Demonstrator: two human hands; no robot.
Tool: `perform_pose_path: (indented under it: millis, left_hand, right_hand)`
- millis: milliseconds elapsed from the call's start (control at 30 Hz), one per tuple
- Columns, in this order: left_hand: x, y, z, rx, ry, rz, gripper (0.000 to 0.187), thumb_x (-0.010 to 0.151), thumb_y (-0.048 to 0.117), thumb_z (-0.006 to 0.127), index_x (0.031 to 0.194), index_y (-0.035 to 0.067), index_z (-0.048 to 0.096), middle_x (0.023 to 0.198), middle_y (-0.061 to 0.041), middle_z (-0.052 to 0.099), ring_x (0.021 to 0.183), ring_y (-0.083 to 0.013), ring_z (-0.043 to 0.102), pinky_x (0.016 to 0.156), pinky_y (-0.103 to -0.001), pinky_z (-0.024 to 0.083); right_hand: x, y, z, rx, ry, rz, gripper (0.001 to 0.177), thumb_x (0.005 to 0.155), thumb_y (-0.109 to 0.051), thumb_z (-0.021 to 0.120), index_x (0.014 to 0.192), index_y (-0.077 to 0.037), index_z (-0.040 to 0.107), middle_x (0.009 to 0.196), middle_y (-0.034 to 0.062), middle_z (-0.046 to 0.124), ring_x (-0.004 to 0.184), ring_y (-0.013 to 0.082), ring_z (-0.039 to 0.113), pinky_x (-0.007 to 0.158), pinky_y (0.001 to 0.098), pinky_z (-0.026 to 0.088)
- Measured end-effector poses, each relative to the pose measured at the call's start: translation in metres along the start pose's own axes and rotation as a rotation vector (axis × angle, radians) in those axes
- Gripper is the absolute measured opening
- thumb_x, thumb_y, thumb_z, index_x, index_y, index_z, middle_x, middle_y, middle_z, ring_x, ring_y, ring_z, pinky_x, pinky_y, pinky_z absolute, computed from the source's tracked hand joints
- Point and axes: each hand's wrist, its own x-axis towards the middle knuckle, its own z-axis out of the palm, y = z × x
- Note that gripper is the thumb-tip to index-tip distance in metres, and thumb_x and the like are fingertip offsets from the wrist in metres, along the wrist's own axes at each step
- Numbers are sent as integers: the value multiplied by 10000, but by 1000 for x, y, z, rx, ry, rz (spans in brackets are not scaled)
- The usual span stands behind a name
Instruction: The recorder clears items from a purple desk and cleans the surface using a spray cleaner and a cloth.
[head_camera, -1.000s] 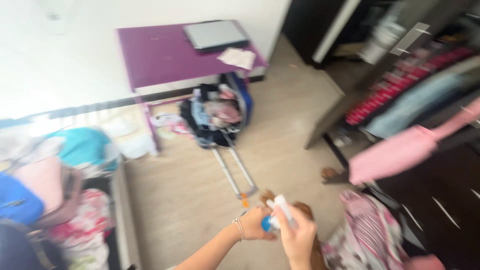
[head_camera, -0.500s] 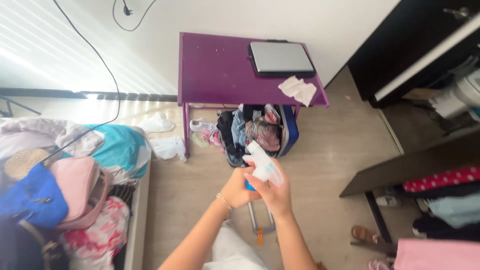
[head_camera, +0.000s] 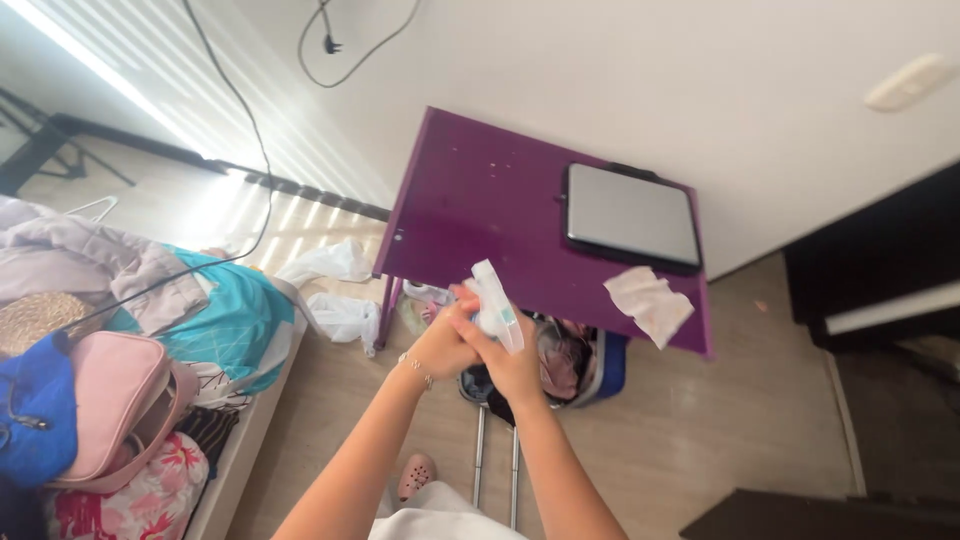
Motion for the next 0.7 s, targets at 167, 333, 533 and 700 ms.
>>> perform_pose_path:
  millis: [167,333,533,700]
  left_hand:
    - [84,-29,-32,197,149,82,543,641,-7,761,1176,-56,680,1020,-287,720,1046,-499,658,949,-553,524]
    - [170,-57,-56,172,190,-10,476,763,59,744,1224,30,633,1125,-209,724,1142,-438,639,998,-549,514]
    - [270,-108,-85,162,125,-112,469,840,99,674,1293,45,565,1201,-212,700,1211,-438,605,1043,-571,489]
    - [310,-130,-98,247,77,-137,458,857,37,610,1312,47,564,1180,-221,713,1186,-427,630,1045,-544,499]
  right_hand:
    - [77,51,7,-184,7,15,538,855,-237,852,1275,22,637,1167,261,721,1153,394,665,985,569,516]
    - [157,134,22,-184,69,230,530,907,-376,785,1315,-84,614,1204,197,722,1200,365,647,1006,516,536]
    - [250,192,33,-237,161,320,504,914,-417,758,1291,-113,619,1227,180,711,1227,385,626,1043,528,511]
    - [293,234,28,-277,214,299,541,868,-416,805,1284,-108,647,1254,173,692,1219,374,632,1021,502,527]
